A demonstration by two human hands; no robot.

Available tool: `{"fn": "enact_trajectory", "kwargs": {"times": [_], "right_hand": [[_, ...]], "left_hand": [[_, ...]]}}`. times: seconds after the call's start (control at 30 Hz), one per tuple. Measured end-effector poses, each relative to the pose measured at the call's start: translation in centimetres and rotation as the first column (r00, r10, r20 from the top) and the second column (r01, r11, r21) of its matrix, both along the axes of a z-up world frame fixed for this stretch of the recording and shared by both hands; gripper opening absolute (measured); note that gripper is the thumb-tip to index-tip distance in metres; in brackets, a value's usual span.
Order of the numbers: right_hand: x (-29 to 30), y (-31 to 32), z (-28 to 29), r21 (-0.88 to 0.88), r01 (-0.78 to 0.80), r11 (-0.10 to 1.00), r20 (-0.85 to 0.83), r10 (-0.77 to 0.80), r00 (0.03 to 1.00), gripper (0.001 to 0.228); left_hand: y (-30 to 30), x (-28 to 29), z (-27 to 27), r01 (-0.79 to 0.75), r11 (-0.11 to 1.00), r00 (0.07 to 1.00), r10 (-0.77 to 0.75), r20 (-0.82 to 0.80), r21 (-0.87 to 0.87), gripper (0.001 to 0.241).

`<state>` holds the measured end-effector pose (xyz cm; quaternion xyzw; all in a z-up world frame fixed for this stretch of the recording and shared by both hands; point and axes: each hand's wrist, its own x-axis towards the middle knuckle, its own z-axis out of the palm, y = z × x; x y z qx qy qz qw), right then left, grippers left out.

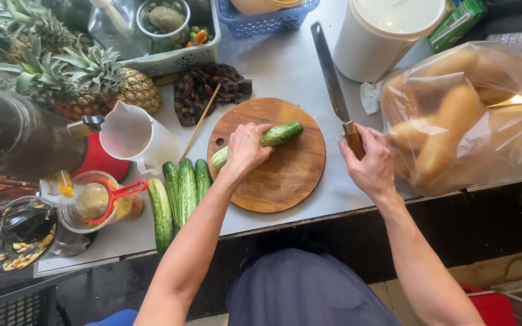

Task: Washing cucumbers in a sink and then slicing them into thin strips on a wooden cutting board.

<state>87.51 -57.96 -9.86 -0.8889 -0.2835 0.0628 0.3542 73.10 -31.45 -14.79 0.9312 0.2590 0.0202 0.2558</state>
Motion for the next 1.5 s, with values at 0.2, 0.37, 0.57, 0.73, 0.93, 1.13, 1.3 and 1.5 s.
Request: {"fn": "enact_trajectory", "kwargs": {"times": [0.2, 0.37, 0.57, 0.73, 0.93, 1.13, 1.3, 1.5], "right_hand": [[-1.8, 0.0, 6.6, 0.325, -0.087, 0.942, 0.039, 0.079, 0.996, 0.037], [-3.0, -0.8, 5.8, 0.211, 0.054, 0.976, -0.135, -0.026, 0.991, 0.044], [-7.9, -0.9, 3.8, 0.201, -0.082, 0.976, -0.185, 0.12, 0.975, 0.056], [-9.3, 0.2, 5.3, -0.114, -0.107, 0.988, -0.412, 0.051, 0.91, 0.055], [-8.6, 0.1, 4.1, -0.217, -0.151, 0.965, -0.418, 0.048, 0.907, 0.055], [-8.1, -0.2, 3.3, -0.239, -0.166, 0.957, -0.418, 0.053, 0.907, 0.055], [-8.3, 0.0, 5.2, -0.236, -0.18, 0.955, -0.456, 0.055, 0.888, 0.055], [-7.9, -0.3, 5.9, -0.302, -0.209, 0.93, -0.48, 0.041, 0.876, 0.054]], "left_hand": [[-1.7, -0.1, 1.3, -0.007, 0.993, 1.0, 0.005, 0.017, 0.119, 0.071], [-0.7, 0.6, -2.2, 0.025, 0.983, 0.983, -0.057, 0.174, 0.182, 0.056], [-1.0, -0.1, -1.4, 0.096, 0.98, 0.969, -0.132, 0.21, 0.173, 0.054], [-1.9, 1.6, -2.1, 0.136, 0.963, 0.913, -0.212, 0.348, 0.231, 0.049], [-2.5, 1.4, -1.3, 0.135, 0.932, 0.901, -0.257, 0.35, 0.336, 0.036], [-2.5, 1.4, -1.4, 0.15, 0.933, 0.917, -0.255, 0.306, 0.328, 0.036], [-2.6, 1.5, -1.4, 0.16, 0.936, 0.919, -0.257, 0.298, 0.315, 0.036], [-2.4, 1.7, -1.7, 0.155, 0.938, 0.92, -0.251, 0.299, 0.311, 0.037]]}}
